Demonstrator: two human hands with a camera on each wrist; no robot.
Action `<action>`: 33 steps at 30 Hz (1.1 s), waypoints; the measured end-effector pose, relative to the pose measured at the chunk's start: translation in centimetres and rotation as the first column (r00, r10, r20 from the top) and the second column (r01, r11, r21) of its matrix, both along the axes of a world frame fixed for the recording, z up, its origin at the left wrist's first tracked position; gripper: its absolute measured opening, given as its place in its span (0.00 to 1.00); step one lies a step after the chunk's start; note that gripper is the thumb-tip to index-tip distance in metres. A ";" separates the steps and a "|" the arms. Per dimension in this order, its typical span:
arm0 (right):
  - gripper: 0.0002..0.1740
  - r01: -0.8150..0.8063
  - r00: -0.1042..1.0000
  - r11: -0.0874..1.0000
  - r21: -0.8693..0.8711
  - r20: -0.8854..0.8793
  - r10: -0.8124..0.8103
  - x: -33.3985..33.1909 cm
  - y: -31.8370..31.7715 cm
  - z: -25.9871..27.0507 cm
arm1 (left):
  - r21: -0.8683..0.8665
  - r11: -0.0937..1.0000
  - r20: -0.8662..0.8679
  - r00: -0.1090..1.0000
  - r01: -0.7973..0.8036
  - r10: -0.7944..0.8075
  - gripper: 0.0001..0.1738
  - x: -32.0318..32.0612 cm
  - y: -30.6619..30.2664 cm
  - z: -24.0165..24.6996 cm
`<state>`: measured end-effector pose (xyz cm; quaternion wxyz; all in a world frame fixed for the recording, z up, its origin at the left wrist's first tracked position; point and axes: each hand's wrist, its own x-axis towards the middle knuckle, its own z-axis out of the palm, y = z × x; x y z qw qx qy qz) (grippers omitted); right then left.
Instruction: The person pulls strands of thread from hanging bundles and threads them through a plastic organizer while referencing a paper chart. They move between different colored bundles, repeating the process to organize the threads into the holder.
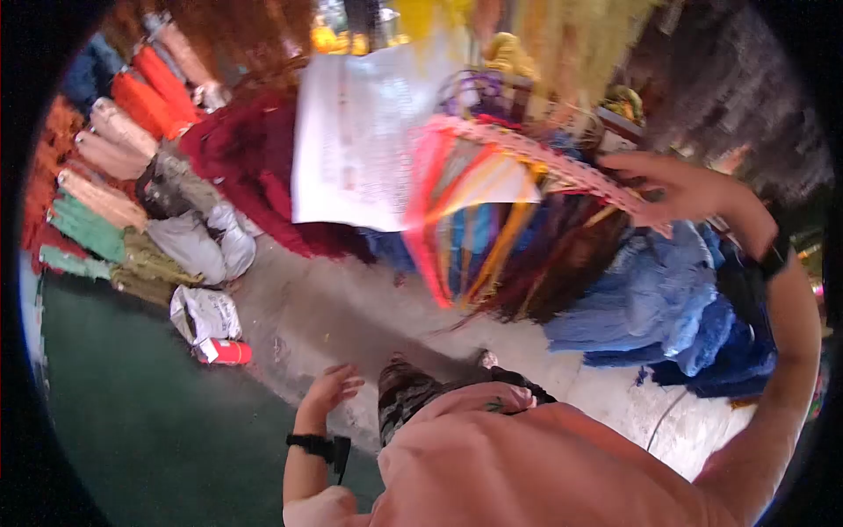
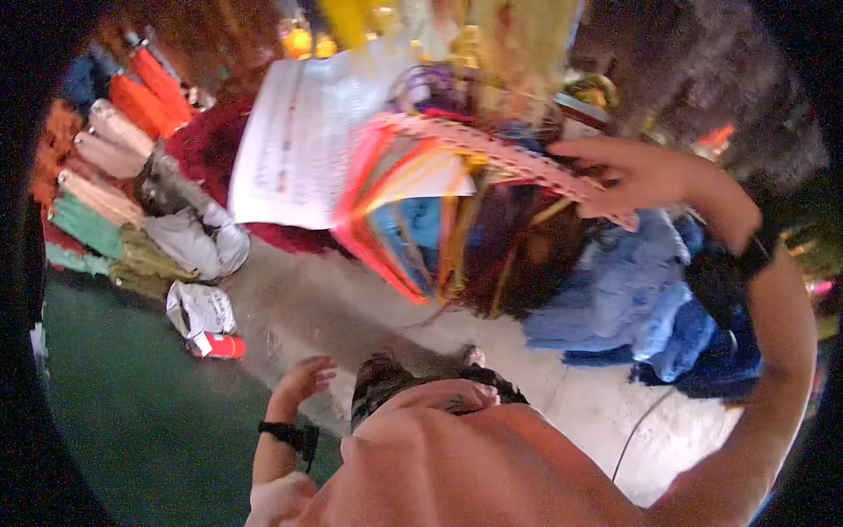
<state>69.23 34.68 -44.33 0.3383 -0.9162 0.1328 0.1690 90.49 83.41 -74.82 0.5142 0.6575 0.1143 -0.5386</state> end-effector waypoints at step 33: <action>0.37 0.838 0.314 0.540 0.074 0.745 -0.589 45.1 27.3 -17.6 | -0.388 0.726 0.864 0.497 0.567 0.074 0.08 27.9 -8.0 6.7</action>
